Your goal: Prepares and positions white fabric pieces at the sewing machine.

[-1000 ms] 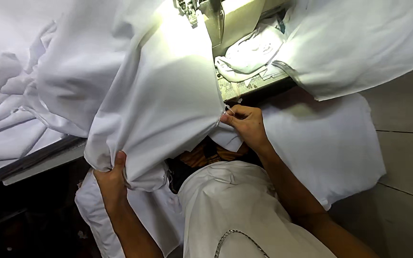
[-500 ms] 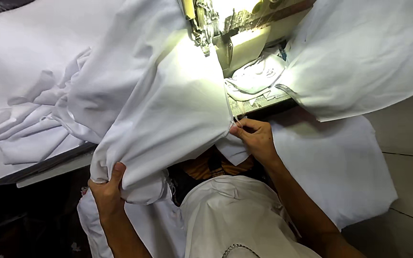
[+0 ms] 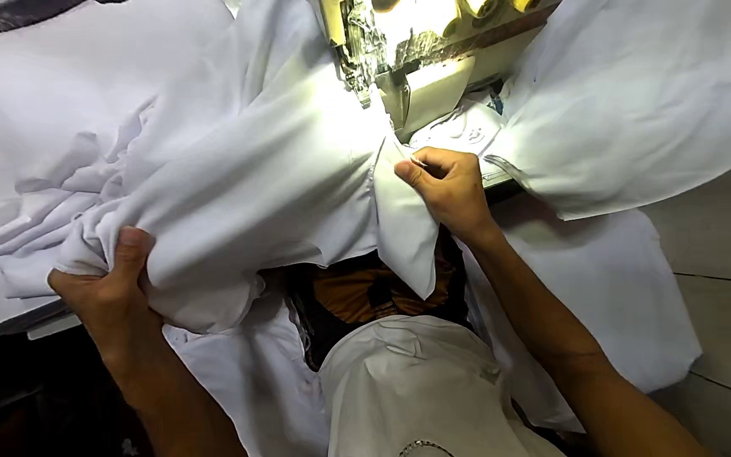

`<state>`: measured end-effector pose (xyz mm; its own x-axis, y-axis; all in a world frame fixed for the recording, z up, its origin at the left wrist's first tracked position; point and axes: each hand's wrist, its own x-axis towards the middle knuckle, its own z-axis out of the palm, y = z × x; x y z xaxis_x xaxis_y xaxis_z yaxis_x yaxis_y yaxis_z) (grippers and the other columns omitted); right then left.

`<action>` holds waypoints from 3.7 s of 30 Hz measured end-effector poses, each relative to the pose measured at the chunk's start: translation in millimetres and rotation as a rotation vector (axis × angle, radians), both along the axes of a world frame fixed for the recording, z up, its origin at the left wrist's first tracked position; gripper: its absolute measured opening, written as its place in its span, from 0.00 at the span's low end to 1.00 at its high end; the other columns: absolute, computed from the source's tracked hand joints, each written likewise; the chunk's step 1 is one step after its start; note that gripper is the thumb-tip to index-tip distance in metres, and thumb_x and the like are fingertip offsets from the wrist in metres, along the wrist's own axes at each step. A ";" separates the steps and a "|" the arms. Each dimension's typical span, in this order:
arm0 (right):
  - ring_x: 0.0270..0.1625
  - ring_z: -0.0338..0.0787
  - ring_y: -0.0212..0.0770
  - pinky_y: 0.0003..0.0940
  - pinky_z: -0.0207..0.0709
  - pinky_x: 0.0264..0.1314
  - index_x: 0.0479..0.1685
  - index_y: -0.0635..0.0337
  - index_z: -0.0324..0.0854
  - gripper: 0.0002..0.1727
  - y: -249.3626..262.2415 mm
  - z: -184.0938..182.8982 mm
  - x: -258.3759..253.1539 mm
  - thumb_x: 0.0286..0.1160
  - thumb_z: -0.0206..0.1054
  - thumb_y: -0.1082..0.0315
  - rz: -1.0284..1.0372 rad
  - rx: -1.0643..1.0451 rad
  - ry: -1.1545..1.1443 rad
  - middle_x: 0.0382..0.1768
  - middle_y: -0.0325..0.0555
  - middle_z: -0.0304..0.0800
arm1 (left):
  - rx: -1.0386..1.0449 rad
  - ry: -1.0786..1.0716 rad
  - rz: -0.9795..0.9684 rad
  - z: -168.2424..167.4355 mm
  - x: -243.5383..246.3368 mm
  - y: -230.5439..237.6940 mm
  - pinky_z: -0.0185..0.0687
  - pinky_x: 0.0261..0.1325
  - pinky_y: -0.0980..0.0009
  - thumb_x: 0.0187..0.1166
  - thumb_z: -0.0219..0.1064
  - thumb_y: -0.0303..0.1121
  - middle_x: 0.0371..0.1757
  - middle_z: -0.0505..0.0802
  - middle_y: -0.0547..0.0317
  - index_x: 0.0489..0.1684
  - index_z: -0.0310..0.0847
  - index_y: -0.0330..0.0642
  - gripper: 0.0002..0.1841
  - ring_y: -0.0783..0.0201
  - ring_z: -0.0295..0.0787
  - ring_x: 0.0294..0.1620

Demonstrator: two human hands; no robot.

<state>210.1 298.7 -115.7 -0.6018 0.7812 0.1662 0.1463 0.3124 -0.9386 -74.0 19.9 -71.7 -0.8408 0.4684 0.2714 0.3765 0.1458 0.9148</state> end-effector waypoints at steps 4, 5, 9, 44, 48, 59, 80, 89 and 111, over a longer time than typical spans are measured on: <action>0.24 0.79 0.21 0.18 0.72 0.27 0.33 0.57 0.88 0.11 20.0 4.9 -12.6 0.81 0.71 0.61 0.018 0.040 0.041 0.24 0.33 0.85 | -0.035 0.075 -0.029 10.3 -14.4 10.5 0.85 0.63 0.75 0.75 0.76 0.43 0.49 0.89 0.83 0.59 0.73 0.54 0.20 0.81 0.88 0.52; 0.26 0.81 0.20 0.18 0.74 0.30 0.35 0.58 0.89 0.11 25.5 5.6 -16.4 0.81 0.71 0.61 0.024 0.049 0.048 0.26 0.33 0.87 | -0.038 0.090 -0.031 11.8 -17.9 13.3 0.84 0.64 0.74 0.75 0.76 0.43 0.50 0.89 0.82 0.59 0.73 0.53 0.20 0.81 0.88 0.53; 0.27 0.82 0.19 0.17 0.74 0.31 0.37 0.57 0.91 0.10 36.8 11.0 -23.4 0.81 0.71 0.60 0.036 0.079 0.032 0.28 0.32 0.90 | -0.056 0.113 -0.033 15.7 -33.3 19.6 0.84 0.66 0.74 0.75 0.76 0.44 0.51 0.89 0.80 0.60 0.74 0.52 0.21 0.80 0.88 0.55; 0.35 0.95 0.32 0.27 0.91 0.40 0.56 0.58 0.80 0.11 36.0 37.5 28.3 0.79 0.67 0.68 0.380 -0.751 0.223 0.35 0.44 0.94 | -0.475 0.227 0.409 -56.9 92.0 66.2 0.84 0.52 0.49 0.67 0.80 0.52 0.67 0.86 0.34 0.89 0.51 0.32 0.54 0.47 0.89 0.53; 0.31 0.93 0.31 0.25 0.89 0.32 0.55 0.57 0.81 0.11 26.4 37.4 27.6 0.80 0.67 0.66 0.383 -0.780 0.246 0.35 0.46 0.93 | -0.540 0.302 0.397 -65.1 63.2 78.3 0.81 0.53 0.42 0.72 0.75 0.43 0.49 0.92 0.39 0.70 0.76 0.34 0.30 0.43 0.90 0.48; 0.21 0.87 0.29 0.21 0.82 0.23 0.42 0.62 0.81 0.06 -29.5 31.8 -6.3 0.76 0.72 0.71 0.238 -0.763 0.364 0.26 0.45 0.91 | -0.616 0.825 0.063 90.5 -96.0 92.1 0.79 0.60 0.50 0.91 0.54 0.38 0.55 0.87 0.30 0.59 0.77 0.26 0.19 0.43 0.86 0.56; 0.21 0.86 0.30 0.24 0.78 0.21 0.37 0.53 0.85 0.14 -17.6 9.9 -4.9 0.66 0.83 0.56 -0.023 -0.212 -0.089 0.23 0.37 0.90 | -0.123 -0.335 -0.282 -54.3 111.4 99.9 0.89 0.55 0.69 0.90 0.58 0.47 0.59 0.87 0.62 0.79 0.65 0.42 0.26 0.72 0.89 0.51; 0.13 0.78 0.30 0.21 0.71 0.12 0.29 0.60 0.86 0.10 -36.8 14.8 -11.2 0.74 0.77 0.65 0.030 -0.317 0.109 0.17 0.42 0.85 | 0.129 -0.274 -0.299 -28.1 71.4 91.7 0.82 0.34 0.83 0.79 0.73 0.36 0.28 0.89 0.79 0.40 0.85 0.56 0.02 0.82 0.82 0.26; 0.34 0.86 0.32 0.21 0.79 0.29 0.57 0.54 0.83 0.13 -49.5 0.8 -7.4 0.77 0.74 0.69 -0.051 -0.156 0.112 0.41 0.40 0.89 | 0.094 -0.363 -0.266 -39.7 86.7 95.9 0.80 0.28 0.83 0.74 0.77 0.35 0.31 0.86 0.73 0.39 0.78 0.55 0.10 0.79 0.81 0.25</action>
